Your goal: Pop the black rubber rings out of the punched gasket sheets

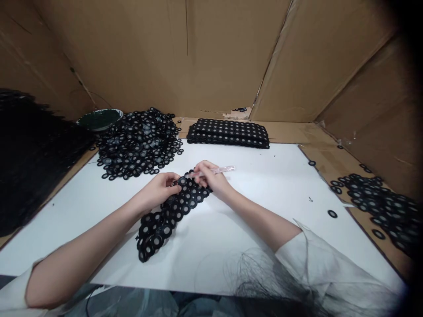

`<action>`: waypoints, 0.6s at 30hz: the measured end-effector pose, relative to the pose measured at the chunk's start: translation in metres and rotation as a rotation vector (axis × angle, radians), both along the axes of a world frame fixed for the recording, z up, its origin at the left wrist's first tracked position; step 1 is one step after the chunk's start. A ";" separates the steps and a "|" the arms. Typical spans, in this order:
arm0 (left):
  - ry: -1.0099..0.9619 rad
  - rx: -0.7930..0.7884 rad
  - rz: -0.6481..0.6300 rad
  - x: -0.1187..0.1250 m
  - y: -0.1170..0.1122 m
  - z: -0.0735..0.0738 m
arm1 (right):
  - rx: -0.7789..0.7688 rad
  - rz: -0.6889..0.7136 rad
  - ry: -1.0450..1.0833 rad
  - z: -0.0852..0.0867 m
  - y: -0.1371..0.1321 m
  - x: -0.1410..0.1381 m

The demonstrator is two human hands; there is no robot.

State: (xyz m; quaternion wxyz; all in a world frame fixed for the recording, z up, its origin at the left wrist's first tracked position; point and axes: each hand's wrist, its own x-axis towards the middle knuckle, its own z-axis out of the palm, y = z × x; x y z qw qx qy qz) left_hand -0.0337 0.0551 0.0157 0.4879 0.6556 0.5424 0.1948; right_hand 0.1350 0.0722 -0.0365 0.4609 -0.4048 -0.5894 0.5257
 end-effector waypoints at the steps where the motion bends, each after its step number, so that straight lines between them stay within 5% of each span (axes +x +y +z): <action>1: -0.008 -0.011 0.011 0.000 0.000 0.000 | 0.010 -0.066 0.020 0.000 0.001 0.002; 4: -0.034 -0.033 0.024 0.001 -0.002 -0.001 | 0.276 -0.154 -0.103 0.004 -0.002 0.007; 8: -0.078 -0.015 0.002 0.002 -0.001 -0.002 | 0.735 0.112 -0.483 0.008 -0.011 0.007; 12: -0.063 -0.003 -0.073 0.002 -0.001 -0.004 | 0.861 0.180 -0.627 0.006 -0.012 0.002; 14: -0.018 0.034 -0.114 0.002 -0.001 -0.006 | 0.795 0.056 -0.557 0.008 -0.008 0.000; 18: 0.038 0.049 -0.079 -0.001 0.003 -0.011 | 0.517 -0.629 -0.256 0.030 0.016 0.038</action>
